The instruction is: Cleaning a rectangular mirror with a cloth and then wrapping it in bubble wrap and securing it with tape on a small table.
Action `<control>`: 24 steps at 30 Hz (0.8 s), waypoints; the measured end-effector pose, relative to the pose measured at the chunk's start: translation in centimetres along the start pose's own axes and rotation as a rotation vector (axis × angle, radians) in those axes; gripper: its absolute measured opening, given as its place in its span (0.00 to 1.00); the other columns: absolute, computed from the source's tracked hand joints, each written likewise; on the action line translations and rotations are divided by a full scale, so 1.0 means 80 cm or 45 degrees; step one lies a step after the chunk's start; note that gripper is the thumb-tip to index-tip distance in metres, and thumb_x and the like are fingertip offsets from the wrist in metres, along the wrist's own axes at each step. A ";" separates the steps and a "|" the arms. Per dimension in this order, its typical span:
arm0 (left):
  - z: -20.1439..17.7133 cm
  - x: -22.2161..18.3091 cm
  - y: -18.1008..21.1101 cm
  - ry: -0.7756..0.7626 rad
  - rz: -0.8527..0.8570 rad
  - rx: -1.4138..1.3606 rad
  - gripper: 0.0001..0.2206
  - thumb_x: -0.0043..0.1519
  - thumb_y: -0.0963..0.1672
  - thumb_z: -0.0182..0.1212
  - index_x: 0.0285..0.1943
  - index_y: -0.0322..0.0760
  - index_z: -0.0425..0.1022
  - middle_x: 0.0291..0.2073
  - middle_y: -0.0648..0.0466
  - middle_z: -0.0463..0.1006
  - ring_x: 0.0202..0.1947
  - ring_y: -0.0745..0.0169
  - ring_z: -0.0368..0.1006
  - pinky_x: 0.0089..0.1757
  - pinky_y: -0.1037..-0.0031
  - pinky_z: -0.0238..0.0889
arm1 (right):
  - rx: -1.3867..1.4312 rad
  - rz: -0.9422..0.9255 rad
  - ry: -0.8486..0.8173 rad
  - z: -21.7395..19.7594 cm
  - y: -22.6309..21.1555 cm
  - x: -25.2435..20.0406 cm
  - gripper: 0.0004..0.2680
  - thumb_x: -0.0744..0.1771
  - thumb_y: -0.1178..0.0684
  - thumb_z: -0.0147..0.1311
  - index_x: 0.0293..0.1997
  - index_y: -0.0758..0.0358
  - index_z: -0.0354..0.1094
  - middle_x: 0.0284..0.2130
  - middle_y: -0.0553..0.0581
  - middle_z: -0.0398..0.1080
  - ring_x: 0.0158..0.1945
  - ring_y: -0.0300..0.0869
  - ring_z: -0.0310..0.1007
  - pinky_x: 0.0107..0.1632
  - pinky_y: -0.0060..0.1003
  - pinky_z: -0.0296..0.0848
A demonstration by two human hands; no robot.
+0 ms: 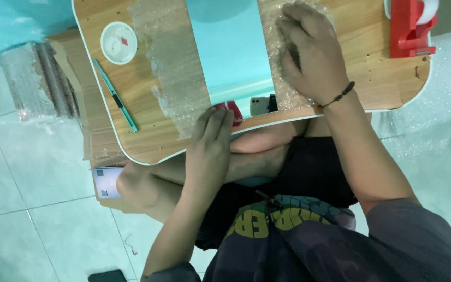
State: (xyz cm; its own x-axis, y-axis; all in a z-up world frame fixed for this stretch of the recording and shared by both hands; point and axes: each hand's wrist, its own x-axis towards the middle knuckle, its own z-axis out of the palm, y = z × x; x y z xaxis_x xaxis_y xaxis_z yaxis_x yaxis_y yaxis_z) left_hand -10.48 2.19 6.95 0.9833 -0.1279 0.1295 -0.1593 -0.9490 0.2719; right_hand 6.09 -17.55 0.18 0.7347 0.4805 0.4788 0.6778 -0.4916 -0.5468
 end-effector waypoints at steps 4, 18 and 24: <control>-0.004 -0.004 0.004 0.054 -0.012 0.009 0.17 0.59 0.38 0.58 0.58 0.25 0.76 0.55 0.42 0.75 0.60 0.43 0.70 0.55 0.61 0.69 | 0.016 -0.019 -0.027 -0.002 -0.006 0.002 0.15 0.65 0.68 0.57 0.57 0.82 0.72 0.60 0.69 0.65 0.63 0.61 0.64 0.66 0.50 0.62; 0.009 0.151 -0.087 0.442 0.064 0.026 0.08 0.60 0.40 0.62 0.46 0.35 0.79 0.39 0.49 0.79 0.35 0.50 0.74 0.37 0.64 0.67 | 0.000 0.025 -0.021 -0.003 -0.007 0.002 0.15 0.65 0.66 0.58 0.58 0.81 0.71 0.60 0.69 0.65 0.63 0.60 0.64 0.66 0.50 0.63; 0.023 0.205 -0.123 0.497 -0.004 -0.493 0.10 0.64 0.42 0.48 0.44 0.32 0.73 0.31 0.46 0.80 0.28 0.50 0.73 0.33 0.63 0.67 | -0.024 0.012 -0.009 0.001 0.000 0.001 0.15 0.65 0.66 0.58 0.58 0.79 0.72 0.60 0.68 0.65 0.64 0.59 0.64 0.66 0.50 0.62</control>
State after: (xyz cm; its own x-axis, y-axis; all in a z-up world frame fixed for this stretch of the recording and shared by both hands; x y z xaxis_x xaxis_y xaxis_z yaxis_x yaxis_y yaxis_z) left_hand 7.37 8.92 4.64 0.8897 0.0611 0.4524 -0.2498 -0.7643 0.5945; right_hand 6.14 -17.44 0.18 0.7409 0.4807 0.4691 0.6714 -0.5095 -0.5382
